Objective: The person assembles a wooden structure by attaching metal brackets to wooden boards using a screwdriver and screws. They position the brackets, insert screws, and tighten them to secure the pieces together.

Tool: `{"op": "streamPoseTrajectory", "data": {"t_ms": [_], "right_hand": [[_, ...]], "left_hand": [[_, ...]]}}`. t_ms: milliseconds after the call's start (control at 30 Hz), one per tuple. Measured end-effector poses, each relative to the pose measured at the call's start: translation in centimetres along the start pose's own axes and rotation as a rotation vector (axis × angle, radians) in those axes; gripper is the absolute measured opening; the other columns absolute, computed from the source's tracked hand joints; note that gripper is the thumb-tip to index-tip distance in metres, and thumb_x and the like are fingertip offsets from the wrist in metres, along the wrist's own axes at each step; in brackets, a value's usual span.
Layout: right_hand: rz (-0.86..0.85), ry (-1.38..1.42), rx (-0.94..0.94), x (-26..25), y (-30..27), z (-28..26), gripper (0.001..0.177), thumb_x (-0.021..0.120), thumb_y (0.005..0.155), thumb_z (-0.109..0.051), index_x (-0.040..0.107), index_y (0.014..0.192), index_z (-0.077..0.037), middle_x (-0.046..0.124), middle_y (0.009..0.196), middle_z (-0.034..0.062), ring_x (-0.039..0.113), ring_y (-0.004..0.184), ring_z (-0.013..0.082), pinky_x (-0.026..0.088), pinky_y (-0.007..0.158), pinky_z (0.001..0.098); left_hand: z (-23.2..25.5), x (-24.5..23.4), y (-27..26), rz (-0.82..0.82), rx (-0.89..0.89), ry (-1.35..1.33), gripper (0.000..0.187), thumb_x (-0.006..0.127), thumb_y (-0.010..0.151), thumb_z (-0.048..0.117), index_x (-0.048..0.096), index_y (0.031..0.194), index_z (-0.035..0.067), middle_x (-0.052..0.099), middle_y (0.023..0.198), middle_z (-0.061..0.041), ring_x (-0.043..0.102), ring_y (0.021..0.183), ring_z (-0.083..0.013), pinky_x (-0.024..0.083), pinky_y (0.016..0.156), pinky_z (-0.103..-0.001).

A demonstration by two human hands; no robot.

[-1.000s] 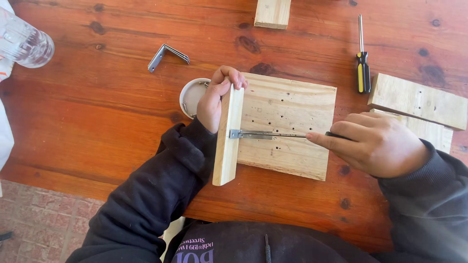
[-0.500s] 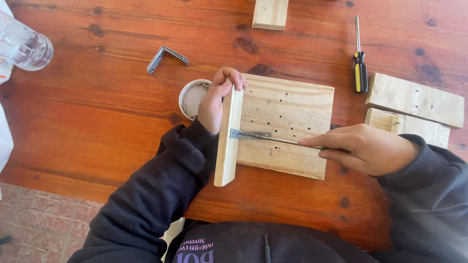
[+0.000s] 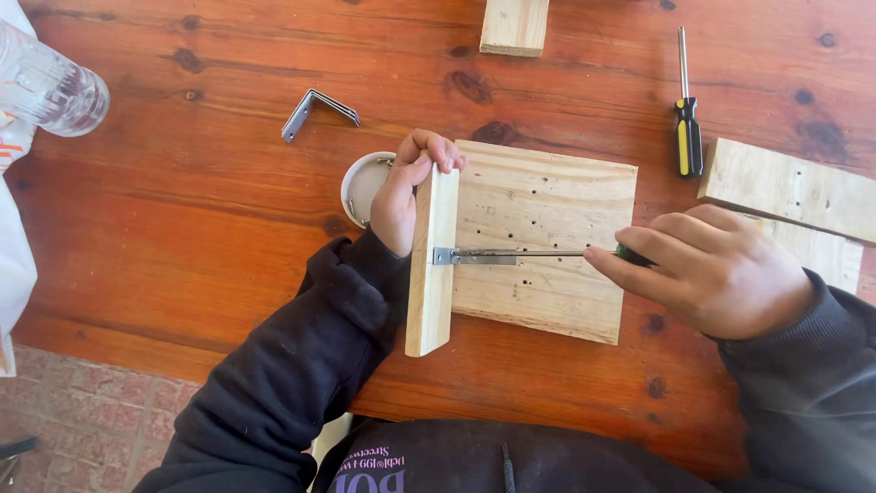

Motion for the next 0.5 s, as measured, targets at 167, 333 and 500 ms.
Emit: {"op": "streamPoseTrajectory", "data": {"t_ms": [167, 333, 500], "right_hand": [[0.092, -0.063, -0.078, -0.1, 0.5, -0.1, 0.038, 0.05, 0.101, -0.002, 0.066, 0.133, -0.016, 0.068, 0.109, 0.0039, 0.057, 0.07, 0.0207, 0.048, 0.061, 0.0358], [0.036, 0.138, -0.008, 1.2, 0.2, 0.3, 0.039, 0.045, 0.101, -0.005, 0.063, 0.134, -0.014, 0.068, 0.11, 0.0028, 0.058, 0.068, 0.0241, 0.047, 0.058, 0.0392], [0.037, 0.458, 0.104, 2.4, 0.0, 1.3, 0.033, 0.051, 0.102, -0.02, 0.066, 0.131, -0.012, 0.075, 0.098, 0.0065, 0.07, 0.076, 0.0251, 0.054, 0.064, 0.0391]], "left_hand": [[0.2, -0.1, 0.0, 0.017, 0.006, 0.006, 0.008, 0.05, 0.094, 0.018, 0.054, 0.09, 0.012, 0.051, 0.085, -0.002, 0.048, 0.089, -0.0197, 0.039, 0.094, -0.033], [0.1, -0.2, -0.1, 0.004, 0.013, 0.018, 0.008, 0.05, 0.094, 0.019, 0.054, 0.091, 0.012, 0.051, 0.085, -0.003, 0.048, 0.09, -0.0202, 0.038, 0.093, -0.033], [0.1, 0.0, 0.0, -0.017, 0.033, 0.068, 0.008, 0.048, 0.094, 0.018, 0.053, 0.093, 0.011, 0.052, 0.087, -0.003, 0.047, 0.091, -0.0188, 0.037, 0.093, -0.031]]}}
Point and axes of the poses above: each hand's wrist, its own y-axis towards the middle knuckle, its own x-axis out of the palm, z = x × y, the point moved 7 cm from there along y, towards the middle knuckle
